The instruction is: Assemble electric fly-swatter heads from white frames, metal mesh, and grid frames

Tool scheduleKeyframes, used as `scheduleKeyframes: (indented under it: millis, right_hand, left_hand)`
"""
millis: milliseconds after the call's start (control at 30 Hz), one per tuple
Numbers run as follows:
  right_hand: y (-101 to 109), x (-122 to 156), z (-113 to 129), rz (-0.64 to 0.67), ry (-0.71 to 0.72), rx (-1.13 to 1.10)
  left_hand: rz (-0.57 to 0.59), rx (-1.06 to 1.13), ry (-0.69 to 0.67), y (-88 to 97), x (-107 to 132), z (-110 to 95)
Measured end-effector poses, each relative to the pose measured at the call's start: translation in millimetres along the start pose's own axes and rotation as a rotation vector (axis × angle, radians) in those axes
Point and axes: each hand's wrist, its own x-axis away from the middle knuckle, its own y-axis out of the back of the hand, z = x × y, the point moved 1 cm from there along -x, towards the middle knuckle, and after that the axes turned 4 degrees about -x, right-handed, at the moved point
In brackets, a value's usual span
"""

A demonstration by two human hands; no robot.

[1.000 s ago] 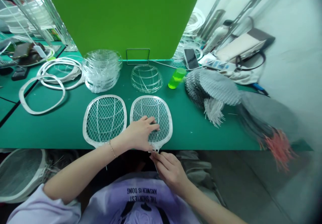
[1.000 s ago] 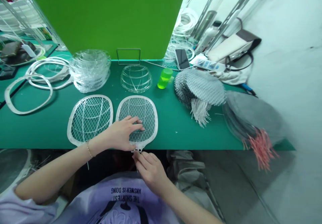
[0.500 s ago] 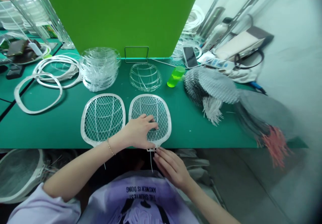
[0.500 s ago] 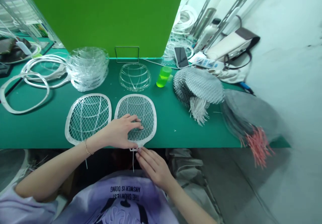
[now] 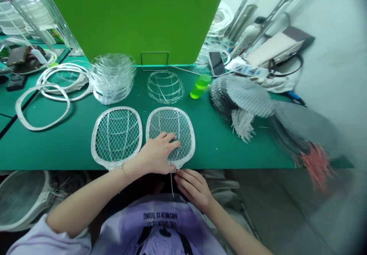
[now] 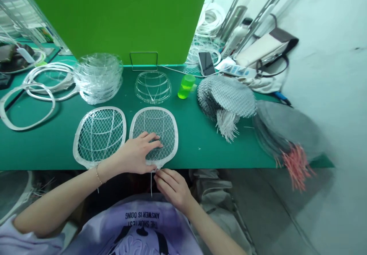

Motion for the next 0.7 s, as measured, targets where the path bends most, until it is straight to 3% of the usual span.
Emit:
scheduleKeyframes:
  millis: [233,333,500,600,667,700]
  right_hand:
    - [1,3,2,0.095,0.043,0.069]
    - [1,-1,-1,0.162,0.126,0.084]
    - [9,-1,-3,0.171,0.197,0.168]
    - [28,10,5,0.140,0.068,0.165]
    - [43,18,15,0.061,-0.062,0.165]
    - [48,20,20,0.012,-0.120,0.164]
  left_hand:
    - [0.004,-0.004,0.014,0.5,2,-2]
    - [0.020,-0.010,0.018,-1.7,-1,-1]
    - [0.022,0.055,-0.030,2.9,-1,4]
    - [-0.037,0.142,-0.095,20.0,33,23]
    - [-0.055,0.108,-0.058,29.9,73,47]
    - [-0.010,0.078,-0.008,31.6,95,60]
